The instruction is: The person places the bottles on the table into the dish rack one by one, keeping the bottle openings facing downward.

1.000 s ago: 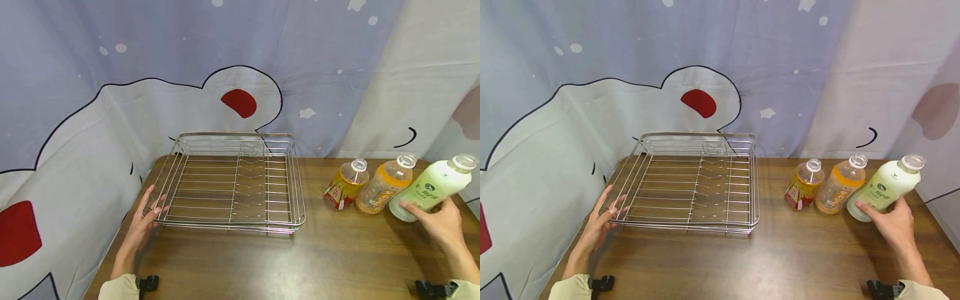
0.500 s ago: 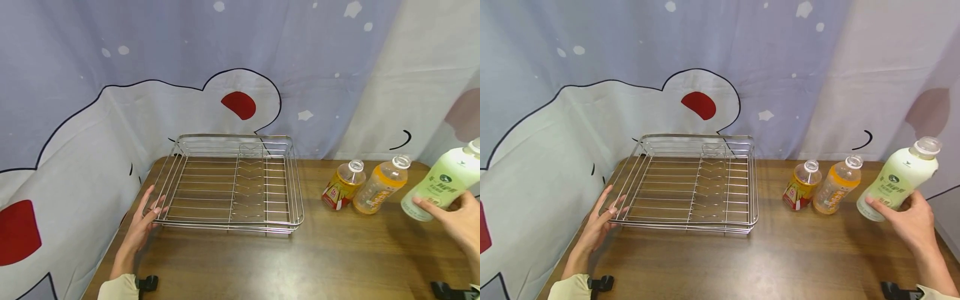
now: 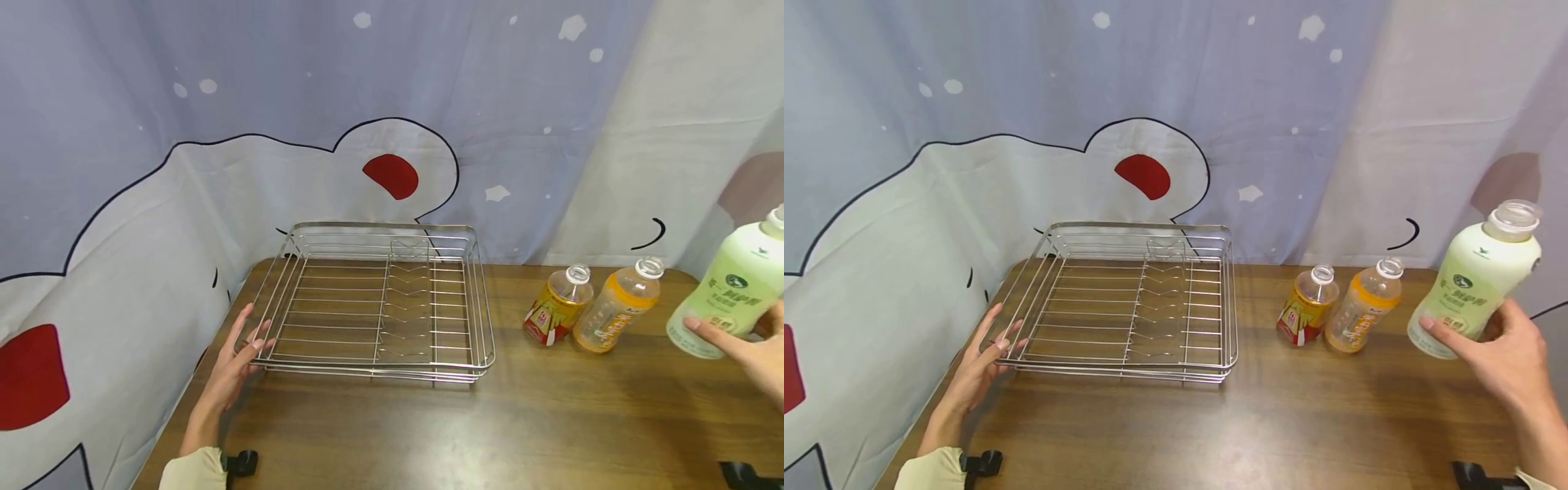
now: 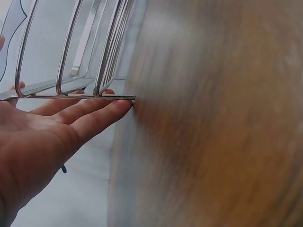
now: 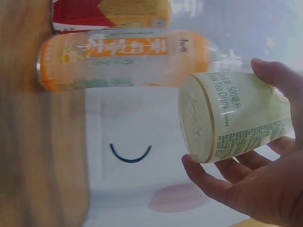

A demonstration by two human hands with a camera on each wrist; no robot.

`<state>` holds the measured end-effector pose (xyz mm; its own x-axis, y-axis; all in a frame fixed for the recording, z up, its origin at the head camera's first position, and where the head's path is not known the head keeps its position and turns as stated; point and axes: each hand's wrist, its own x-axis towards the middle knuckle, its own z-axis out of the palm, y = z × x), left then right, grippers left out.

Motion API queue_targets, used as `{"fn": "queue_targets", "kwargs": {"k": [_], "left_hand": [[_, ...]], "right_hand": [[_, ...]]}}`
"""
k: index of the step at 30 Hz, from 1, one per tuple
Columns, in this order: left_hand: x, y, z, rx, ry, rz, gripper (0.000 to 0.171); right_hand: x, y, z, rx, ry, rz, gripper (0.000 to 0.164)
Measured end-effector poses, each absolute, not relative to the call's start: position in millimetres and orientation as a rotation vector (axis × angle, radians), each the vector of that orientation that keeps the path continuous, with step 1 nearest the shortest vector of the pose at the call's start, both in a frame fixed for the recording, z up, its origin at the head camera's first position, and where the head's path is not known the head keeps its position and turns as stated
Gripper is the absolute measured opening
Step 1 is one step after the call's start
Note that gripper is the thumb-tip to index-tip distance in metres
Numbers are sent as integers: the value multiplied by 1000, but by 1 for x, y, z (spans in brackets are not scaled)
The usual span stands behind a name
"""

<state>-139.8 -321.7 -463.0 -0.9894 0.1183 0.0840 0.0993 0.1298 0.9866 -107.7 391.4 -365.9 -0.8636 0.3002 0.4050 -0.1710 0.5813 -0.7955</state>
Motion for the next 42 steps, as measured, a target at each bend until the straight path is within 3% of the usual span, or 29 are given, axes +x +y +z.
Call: {"fn": "queue_targets", "kwargs": {"k": [10,19,29,42], "left_hand": [[-140,-320,-462,208,2352,2045,67],[-140,-320,-462,206,2346,2045,67],[-139,-321,-462,225,2351,2047,67],[-137,-321,-459,240,2314,2052,69]], "right_hand": [[-99,376,-340,-147,-2318,994,66],[-94,354,-318,19,-2327,922,74],[-93,331,-307,182,-2349,953,71],[-101,284,-299,312,-2520,587,74]]}}
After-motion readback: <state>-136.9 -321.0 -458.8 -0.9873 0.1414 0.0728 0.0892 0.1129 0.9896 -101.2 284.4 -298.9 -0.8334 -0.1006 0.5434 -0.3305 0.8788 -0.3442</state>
